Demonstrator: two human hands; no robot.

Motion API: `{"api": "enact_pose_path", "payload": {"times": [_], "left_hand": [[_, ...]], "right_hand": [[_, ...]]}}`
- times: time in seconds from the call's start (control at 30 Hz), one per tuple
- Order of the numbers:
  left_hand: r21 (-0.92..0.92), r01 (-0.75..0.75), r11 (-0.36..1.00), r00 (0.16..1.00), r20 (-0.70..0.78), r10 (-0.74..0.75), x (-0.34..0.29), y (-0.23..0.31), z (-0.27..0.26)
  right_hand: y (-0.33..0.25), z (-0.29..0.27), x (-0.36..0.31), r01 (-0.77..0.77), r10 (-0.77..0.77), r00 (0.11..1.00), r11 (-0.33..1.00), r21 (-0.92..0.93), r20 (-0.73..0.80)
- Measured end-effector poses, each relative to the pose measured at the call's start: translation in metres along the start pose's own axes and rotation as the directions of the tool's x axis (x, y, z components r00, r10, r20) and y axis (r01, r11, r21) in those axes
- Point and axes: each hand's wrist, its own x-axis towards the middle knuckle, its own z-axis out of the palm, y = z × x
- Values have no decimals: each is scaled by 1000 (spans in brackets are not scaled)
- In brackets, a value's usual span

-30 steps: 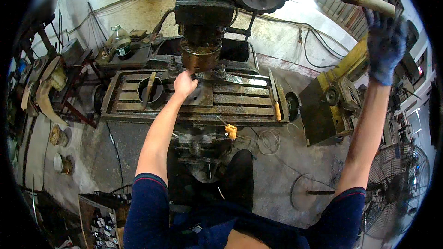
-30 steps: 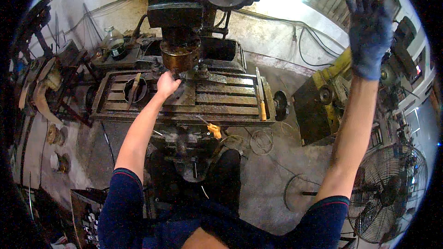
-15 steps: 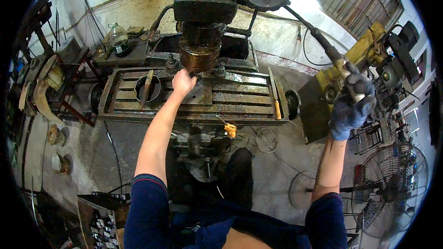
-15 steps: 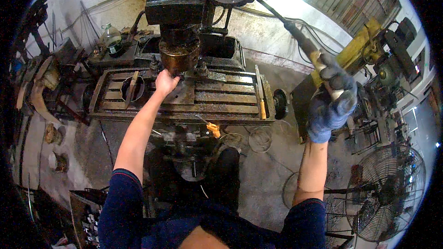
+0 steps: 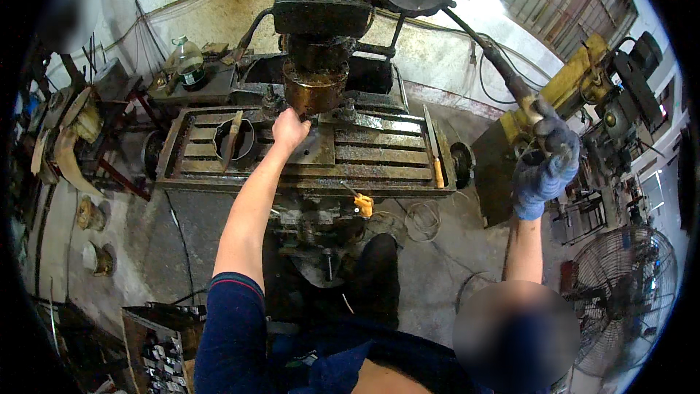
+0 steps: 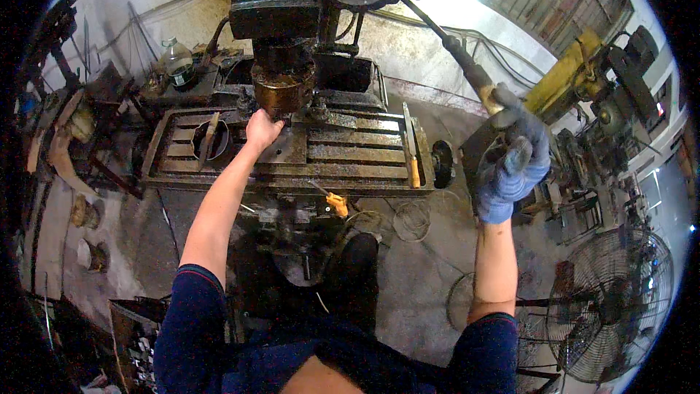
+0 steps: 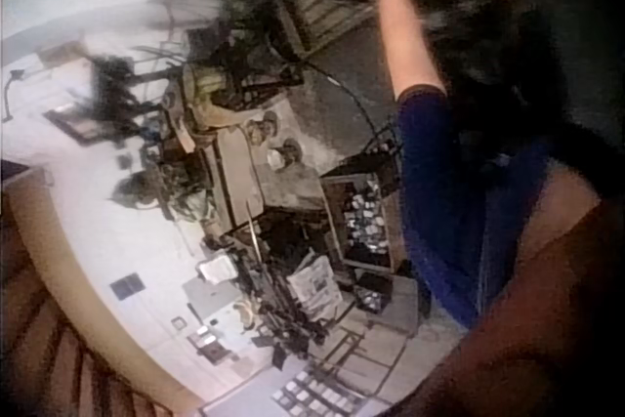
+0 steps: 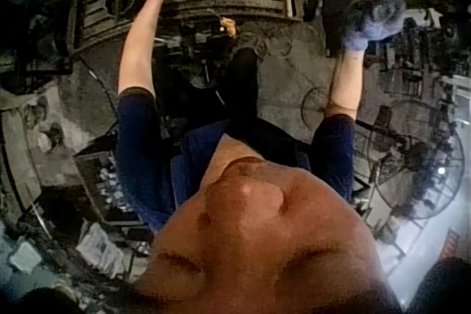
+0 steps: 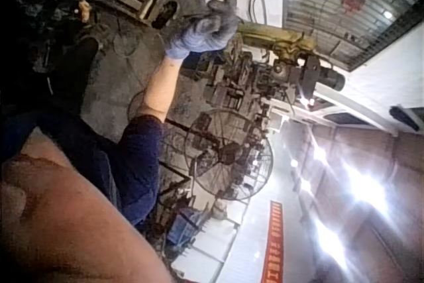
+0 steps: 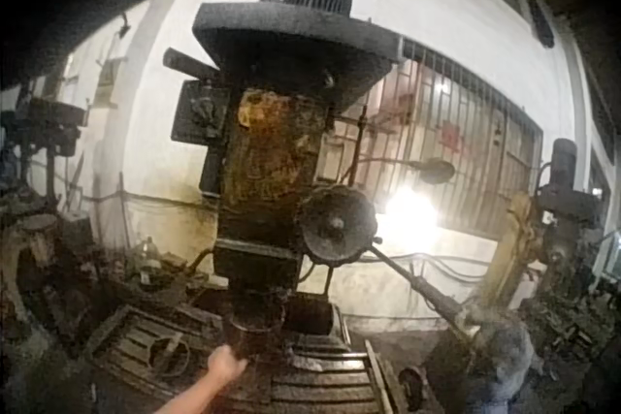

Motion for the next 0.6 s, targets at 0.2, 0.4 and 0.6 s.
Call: {"api": "enact_pose_path", "payload": {"times": [0.2,0.4,0.6], "left_hand": [[3,-12,1000,1000,-10,12,-1,-3,0],[37,-12,999,999,53,10,1,-1,-2],[-71,-192,979,978,71,197,-28,-22,-36]], "right_hand": [[-3,-7,21,11,-10,1000,999,-47,27],[4,-3,-9,-69,70,998,989,133,-4],[-5,6,-7,-84,83,996,979,185,14]]}}
